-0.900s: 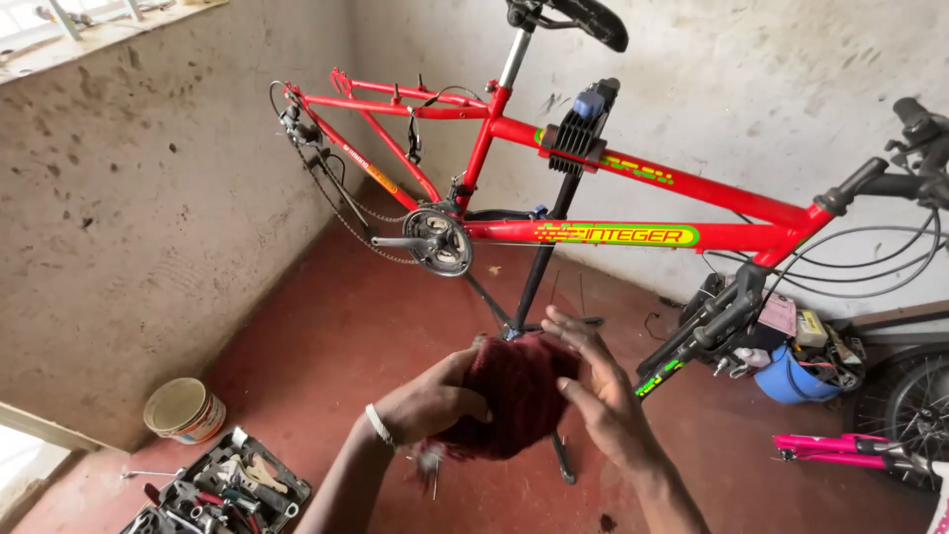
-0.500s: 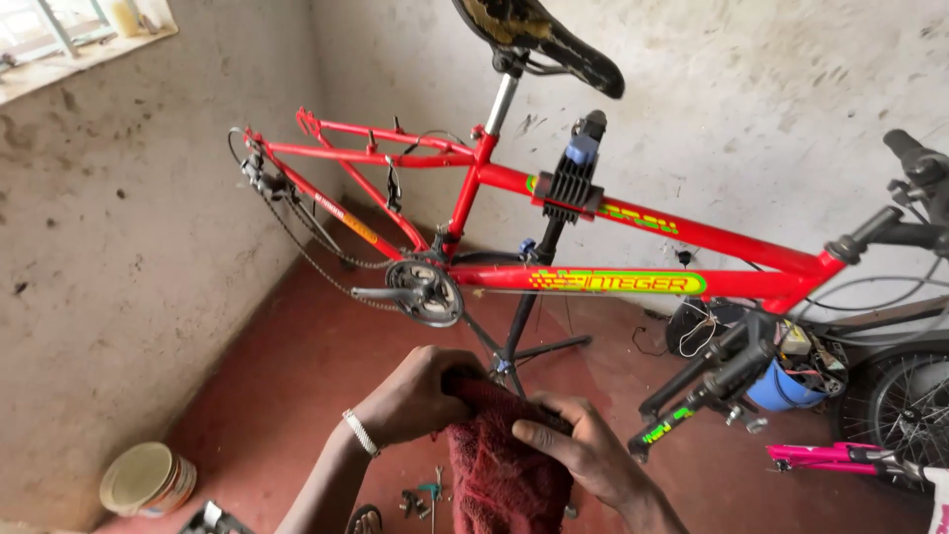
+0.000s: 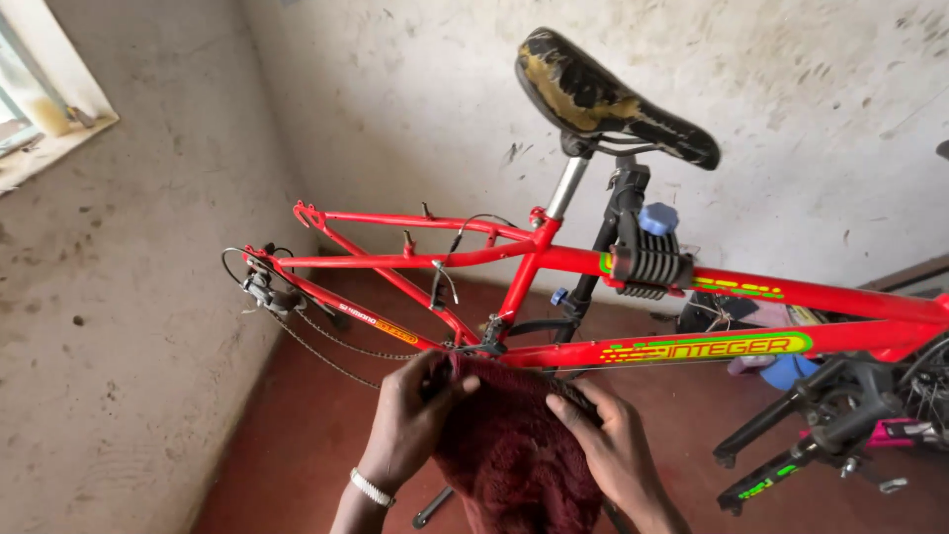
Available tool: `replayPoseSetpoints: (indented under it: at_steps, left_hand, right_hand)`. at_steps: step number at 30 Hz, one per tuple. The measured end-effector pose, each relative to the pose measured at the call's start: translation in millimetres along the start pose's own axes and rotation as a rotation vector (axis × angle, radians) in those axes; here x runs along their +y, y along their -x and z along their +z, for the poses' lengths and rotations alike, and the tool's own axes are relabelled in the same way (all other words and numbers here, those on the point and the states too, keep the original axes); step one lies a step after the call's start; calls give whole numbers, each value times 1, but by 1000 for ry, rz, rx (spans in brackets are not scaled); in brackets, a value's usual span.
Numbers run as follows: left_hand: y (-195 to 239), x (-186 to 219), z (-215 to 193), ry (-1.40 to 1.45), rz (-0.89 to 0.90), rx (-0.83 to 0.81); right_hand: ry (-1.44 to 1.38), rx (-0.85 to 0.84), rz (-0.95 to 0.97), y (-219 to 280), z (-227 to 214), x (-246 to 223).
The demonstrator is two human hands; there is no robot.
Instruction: The person wipes the red bicycle frame with a cloth, then applies a red substance from a container to the frame using their finger. They then pick up a T-handle wrench and a bolt, and use the wrench to tighten the bolt onto the bicycle frame.
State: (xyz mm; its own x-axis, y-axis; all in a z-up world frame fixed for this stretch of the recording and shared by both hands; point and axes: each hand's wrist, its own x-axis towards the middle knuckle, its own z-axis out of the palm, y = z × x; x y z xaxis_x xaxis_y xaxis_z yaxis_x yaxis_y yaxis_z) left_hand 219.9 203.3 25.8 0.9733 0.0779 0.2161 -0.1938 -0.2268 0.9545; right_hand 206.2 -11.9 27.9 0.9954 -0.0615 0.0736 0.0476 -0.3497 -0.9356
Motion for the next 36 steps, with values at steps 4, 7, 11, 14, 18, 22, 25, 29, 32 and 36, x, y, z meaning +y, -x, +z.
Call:
replayPoseSetpoints:
  at_steps: [4,7,11,14,18,22,25,29,32,36]
  left_hand:
    - [-40,12,-31,-23,56,11]
    - [-58,26,-55,317,-146,-30]
    - [-62,28,-72,832,-106,-268]
    - [-45,19,-75,996,-90,-198]
    - [-21,37,-81,1042,-390,339]
    - [-10,-24,-83,1085,-341,641]
    - [-9,-55,-76,1381,305,182]
    - [-34,-50,-57,1176,147,279]
    - [-76,-27,-54,747,100,267]
    - [-126,5,-41,-307,414,207]
  right_hand:
    - [9,-63,147,-22,23,-49]
    - [-83,-219,-37,-54,43,-43]
    - [-251,-275,111,-108,103,-33]
    - [-280,-297,63,-117,130,-51]
    - [-452,-271,52,-109,127,-84]
    - [-687,-301,-61,-140,109,-116]
    - [-867,-88,-22,-201,112,-116]
    - [-1027,233,90,-263,112,-108]
    - [-1023,398,221,-275,106,-106]
    - [-844,316,133,-275,109,-92]
